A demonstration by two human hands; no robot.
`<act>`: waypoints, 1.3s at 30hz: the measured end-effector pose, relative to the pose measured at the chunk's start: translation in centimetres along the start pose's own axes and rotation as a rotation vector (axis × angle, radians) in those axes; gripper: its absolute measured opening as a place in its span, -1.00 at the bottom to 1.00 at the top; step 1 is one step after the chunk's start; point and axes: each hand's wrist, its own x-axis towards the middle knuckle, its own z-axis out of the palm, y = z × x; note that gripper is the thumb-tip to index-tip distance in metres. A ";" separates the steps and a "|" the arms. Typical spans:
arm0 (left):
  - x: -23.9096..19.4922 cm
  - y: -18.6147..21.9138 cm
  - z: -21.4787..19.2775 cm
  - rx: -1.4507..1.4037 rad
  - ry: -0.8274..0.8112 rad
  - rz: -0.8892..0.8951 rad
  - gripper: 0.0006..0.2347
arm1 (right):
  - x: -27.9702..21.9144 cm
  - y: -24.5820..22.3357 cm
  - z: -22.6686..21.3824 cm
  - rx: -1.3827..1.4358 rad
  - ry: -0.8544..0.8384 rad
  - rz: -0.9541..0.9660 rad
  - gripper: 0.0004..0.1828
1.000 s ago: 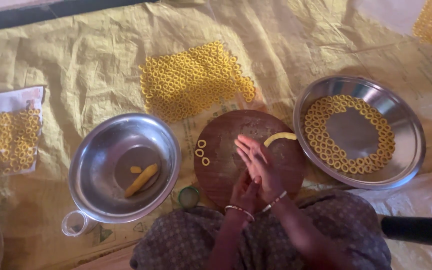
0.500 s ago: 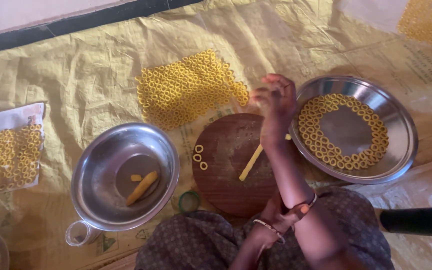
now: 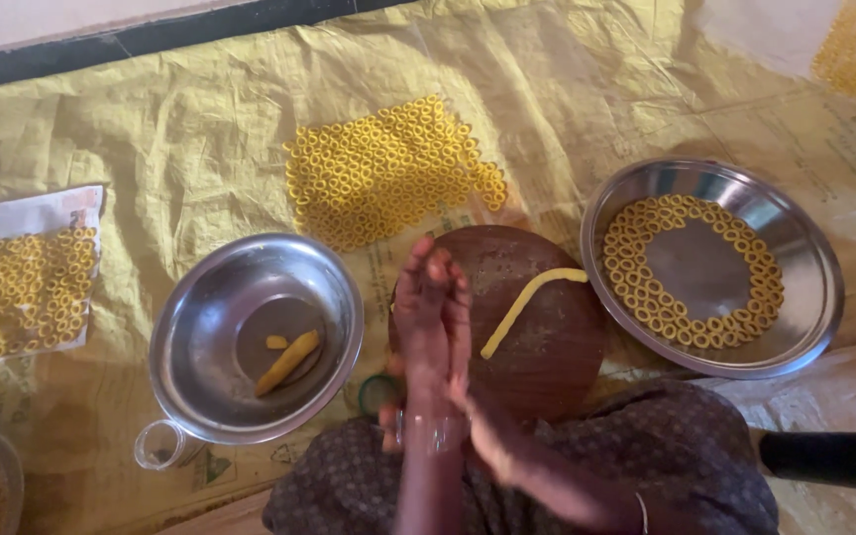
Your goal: The person rolls a yellow dough rope on a wooden board, pinches off small segments, and forms them into rings. The rings are placed into a metal tray and also arranged on a cloth surface. The person repeats this process throughout the clip.
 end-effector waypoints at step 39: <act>-8.3 3.1 -20.3 2.318 0.140 -0.804 -0.72 | 15.5 2.3 -15.5 -1.827 0.308 -1.105 -0.40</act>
